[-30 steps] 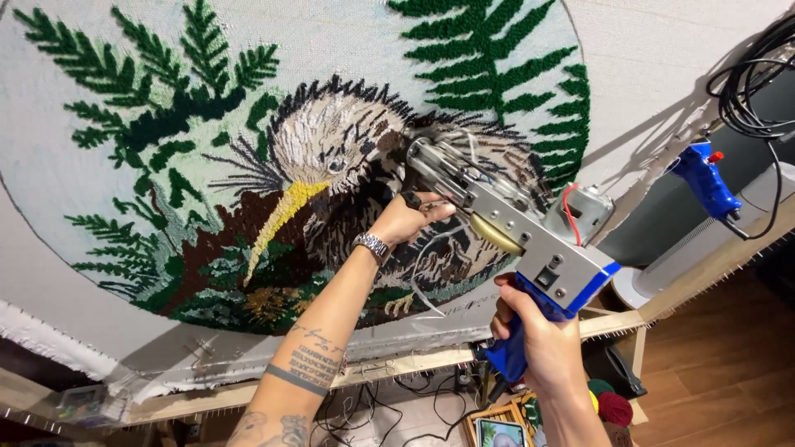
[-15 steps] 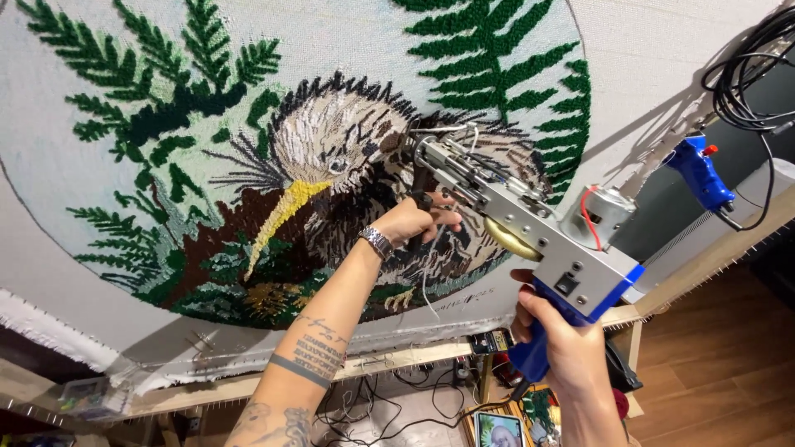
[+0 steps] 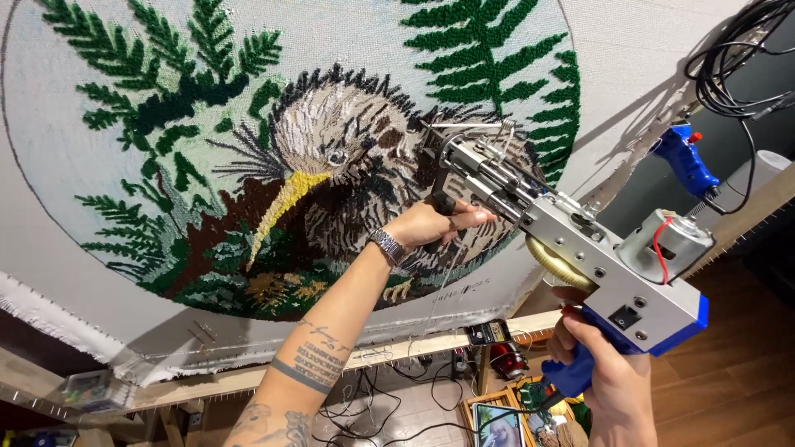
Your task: Threading a tufting gun with yarn and using it to create a design on a rug stretched over a frame.
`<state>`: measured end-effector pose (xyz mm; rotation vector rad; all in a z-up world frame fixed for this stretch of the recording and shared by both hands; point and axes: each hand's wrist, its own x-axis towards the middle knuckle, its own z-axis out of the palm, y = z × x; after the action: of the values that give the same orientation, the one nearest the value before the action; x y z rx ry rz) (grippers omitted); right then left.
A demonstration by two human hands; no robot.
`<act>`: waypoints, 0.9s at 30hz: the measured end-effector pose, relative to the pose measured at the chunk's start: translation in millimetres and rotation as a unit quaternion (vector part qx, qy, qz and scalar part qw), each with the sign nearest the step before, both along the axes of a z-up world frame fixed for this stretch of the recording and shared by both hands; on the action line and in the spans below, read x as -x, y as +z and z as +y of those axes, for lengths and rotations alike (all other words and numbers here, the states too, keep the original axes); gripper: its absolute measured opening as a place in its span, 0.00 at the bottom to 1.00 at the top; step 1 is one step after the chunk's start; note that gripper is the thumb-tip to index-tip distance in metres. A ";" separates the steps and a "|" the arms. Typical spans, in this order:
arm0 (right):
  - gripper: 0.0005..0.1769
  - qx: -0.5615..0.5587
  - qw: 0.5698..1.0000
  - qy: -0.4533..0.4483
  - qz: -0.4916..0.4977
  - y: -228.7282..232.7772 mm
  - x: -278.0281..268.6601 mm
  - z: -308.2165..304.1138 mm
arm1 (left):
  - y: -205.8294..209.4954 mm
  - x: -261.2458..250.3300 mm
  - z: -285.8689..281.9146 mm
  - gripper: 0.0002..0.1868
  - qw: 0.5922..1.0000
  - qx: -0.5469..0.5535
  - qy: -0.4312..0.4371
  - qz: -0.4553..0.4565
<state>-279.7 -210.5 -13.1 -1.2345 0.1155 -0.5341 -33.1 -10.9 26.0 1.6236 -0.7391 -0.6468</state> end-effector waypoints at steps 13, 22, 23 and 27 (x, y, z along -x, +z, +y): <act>0.13 0.034 0.998 -0.046 -0.014 5.3 5.1 9.6 | -11.2 -38.1 38.6 0.10 0.810 0.217 0.478 -0.262; 0.16 0.023 0.999 -0.027 0.002 -4.6 7.6 8.9 | -49.7 -83.6 25.8 0.06 0.744 0.098 0.504 -0.427; 0.16 0.022 0.999 -0.023 0.003 -5.4 6.6 8.7 | -52.8 -82.3 25.6 0.05 0.744 0.106 0.490 -0.443; 0.15 0.022 0.999 -0.024 0.006 -4.0 3.4 11.6 | -59.5 -69.5 31.7 0.01 0.730 0.121 0.476 -0.475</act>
<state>-283.2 -198.9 -17.0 -1.2807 0.1438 -0.5747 36.4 20.8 -33.5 1.7476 -0.5111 1.0774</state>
